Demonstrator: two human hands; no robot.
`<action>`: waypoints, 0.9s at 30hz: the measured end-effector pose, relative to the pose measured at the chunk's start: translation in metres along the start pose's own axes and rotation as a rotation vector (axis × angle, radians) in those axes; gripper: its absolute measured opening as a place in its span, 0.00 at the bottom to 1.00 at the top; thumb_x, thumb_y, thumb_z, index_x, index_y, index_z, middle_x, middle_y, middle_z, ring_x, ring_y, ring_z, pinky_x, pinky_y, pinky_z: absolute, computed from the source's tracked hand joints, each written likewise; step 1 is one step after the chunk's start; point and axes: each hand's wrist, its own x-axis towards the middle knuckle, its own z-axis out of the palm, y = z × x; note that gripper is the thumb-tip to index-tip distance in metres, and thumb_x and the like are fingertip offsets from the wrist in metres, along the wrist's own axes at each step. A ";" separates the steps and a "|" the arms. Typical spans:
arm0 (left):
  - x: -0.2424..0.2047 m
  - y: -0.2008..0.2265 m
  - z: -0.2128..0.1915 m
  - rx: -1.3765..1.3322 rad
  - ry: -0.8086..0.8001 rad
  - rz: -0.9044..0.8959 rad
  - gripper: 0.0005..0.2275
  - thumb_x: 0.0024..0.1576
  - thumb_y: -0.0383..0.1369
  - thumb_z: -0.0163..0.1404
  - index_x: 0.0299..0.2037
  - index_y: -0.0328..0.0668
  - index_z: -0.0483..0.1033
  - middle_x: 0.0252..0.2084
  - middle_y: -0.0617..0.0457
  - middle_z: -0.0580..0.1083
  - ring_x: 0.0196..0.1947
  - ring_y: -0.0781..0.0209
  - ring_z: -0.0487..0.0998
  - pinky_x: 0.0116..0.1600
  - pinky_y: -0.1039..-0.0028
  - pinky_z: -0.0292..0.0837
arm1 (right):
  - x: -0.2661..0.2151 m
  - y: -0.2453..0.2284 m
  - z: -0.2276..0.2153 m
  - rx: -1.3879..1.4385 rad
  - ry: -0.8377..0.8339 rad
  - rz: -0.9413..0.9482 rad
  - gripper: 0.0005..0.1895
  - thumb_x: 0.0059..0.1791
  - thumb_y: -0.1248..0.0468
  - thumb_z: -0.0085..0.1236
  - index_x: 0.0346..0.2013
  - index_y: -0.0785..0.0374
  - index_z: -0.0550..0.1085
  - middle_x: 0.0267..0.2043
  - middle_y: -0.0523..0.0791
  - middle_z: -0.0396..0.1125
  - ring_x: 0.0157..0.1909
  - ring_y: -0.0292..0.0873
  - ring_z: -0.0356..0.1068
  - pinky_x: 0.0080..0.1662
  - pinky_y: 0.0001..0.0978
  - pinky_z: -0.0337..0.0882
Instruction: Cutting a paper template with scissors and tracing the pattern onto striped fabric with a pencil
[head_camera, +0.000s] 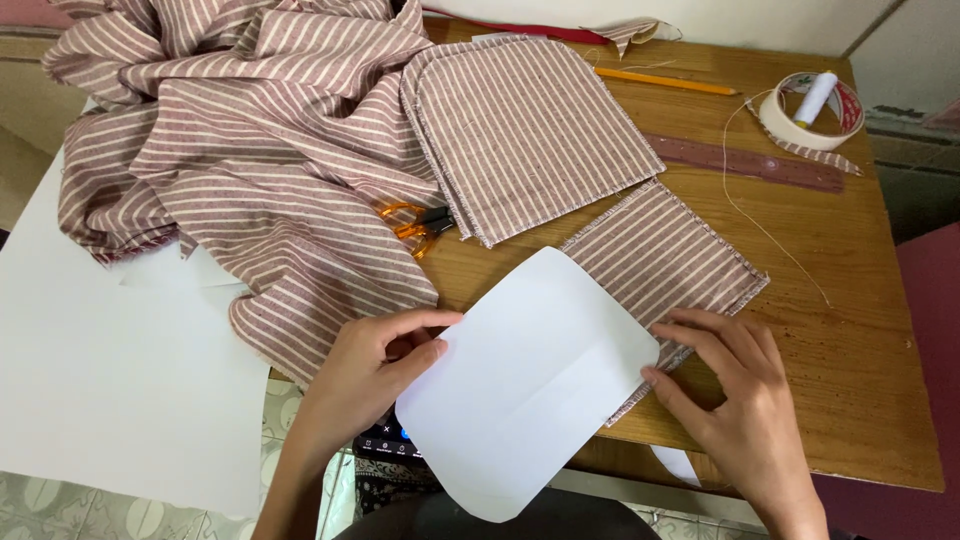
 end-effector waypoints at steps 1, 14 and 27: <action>0.000 -0.001 0.000 -0.003 -0.004 0.003 0.16 0.62 0.38 0.54 0.58 0.60 0.90 0.34 0.64 0.87 0.21 0.72 0.66 0.31 0.79 0.58 | -0.001 0.001 0.001 -0.002 0.008 -0.010 0.20 0.48 0.58 0.69 0.55 0.54 0.81 0.62 0.42 0.73 0.60 0.48 0.68 0.64 0.46 0.68; -0.015 -0.022 0.002 -0.105 0.164 0.330 0.13 0.62 0.38 0.53 0.53 0.53 0.87 0.41 0.60 0.91 0.30 0.71 0.89 0.30 0.82 0.78 | -0.003 0.015 0.011 -0.054 0.040 -0.040 0.20 0.47 0.58 0.69 0.54 0.52 0.83 0.59 0.41 0.74 0.61 0.49 0.68 0.64 0.48 0.71; -0.129 -0.269 -0.194 -0.381 1.659 0.094 0.11 0.69 0.26 0.56 0.59 0.44 0.85 0.52 0.60 0.83 0.53 0.75 0.85 0.60 0.86 0.85 | 0.127 -0.162 0.018 0.178 -0.194 -0.361 0.15 0.53 0.56 0.55 0.48 0.58 0.83 0.47 0.41 0.81 0.54 0.42 0.76 0.54 0.37 0.77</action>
